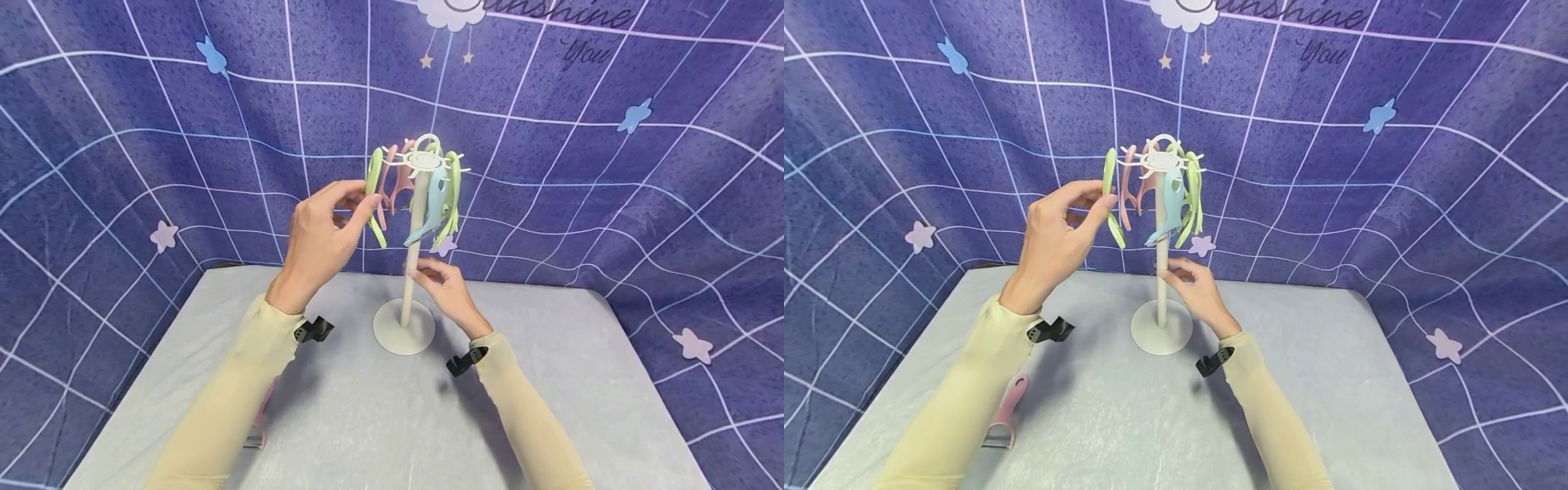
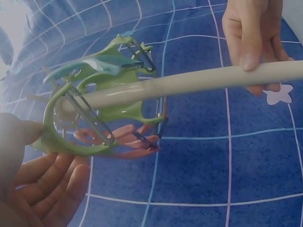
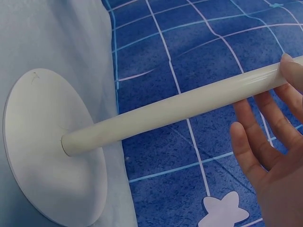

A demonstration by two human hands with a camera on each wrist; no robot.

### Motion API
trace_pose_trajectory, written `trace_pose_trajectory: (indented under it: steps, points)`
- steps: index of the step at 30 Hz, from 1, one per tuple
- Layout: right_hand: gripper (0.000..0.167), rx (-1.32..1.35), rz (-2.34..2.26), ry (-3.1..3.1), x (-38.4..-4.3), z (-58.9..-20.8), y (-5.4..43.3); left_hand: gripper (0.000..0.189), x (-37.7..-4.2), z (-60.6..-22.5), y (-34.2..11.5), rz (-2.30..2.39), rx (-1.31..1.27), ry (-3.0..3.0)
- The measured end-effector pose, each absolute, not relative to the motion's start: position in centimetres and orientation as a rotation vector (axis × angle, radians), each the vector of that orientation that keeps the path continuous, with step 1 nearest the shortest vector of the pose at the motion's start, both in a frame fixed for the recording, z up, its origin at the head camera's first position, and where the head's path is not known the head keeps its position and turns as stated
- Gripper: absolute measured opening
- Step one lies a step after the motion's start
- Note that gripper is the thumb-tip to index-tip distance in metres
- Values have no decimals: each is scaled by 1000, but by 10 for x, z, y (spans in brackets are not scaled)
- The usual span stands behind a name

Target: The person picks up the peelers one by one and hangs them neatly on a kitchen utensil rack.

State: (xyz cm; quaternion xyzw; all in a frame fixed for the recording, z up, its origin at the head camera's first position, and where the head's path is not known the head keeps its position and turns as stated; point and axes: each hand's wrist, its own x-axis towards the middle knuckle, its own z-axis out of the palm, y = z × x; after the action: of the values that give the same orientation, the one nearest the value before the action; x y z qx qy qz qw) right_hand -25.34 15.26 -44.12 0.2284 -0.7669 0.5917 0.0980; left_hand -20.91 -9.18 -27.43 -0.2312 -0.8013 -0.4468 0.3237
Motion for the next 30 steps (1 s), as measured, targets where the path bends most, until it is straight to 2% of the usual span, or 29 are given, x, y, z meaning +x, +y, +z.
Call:
trace_pose_trajectory:
  steps: [30]
  points:
    - [26, 674, 1780, -2288, -253, -442, 153, 30, -216, -279, -82, -1171, -661, -2138]
